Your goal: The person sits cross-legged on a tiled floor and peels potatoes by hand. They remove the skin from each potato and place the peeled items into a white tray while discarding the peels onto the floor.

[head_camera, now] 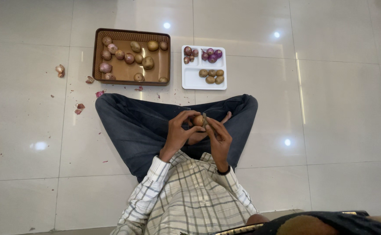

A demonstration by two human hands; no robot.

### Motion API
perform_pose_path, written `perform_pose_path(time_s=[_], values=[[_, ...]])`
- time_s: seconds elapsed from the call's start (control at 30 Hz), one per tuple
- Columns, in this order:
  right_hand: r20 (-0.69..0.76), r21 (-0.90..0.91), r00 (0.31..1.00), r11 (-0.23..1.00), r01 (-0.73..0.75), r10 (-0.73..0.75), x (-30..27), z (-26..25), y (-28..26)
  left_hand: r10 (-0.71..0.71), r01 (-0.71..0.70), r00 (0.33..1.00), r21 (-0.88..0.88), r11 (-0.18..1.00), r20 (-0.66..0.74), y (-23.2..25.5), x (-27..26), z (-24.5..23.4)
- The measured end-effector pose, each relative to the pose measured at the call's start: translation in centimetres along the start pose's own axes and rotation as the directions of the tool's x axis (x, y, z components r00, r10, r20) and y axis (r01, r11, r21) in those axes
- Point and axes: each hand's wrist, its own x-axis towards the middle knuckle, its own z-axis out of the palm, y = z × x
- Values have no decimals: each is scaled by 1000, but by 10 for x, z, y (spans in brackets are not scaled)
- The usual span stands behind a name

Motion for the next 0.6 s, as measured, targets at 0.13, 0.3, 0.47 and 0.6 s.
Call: perform_pose_path(time_s=[0.13, 0.3, 0.47, 0.6], values=[[68, -352, 938, 871, 342, -341, -3, -3, -11, 56, -58, 997, 28, 998, 56, -8, -2, 2], [113, -308, 939, 887, 344, -326, 4, -7, -5, 156, -164, 986, 141, 976, 65, -10, -9, 3], [24, 108, 987, 981, -160, 158, -1, -11, 15, 314, -325, 946, 223, 919, 85, -4, -9, 3], [106, 296, 946, 898, -325, 308, 0, -15, 26, 382, -414, 909, 260, 872, 169, -1, -6, 5]])
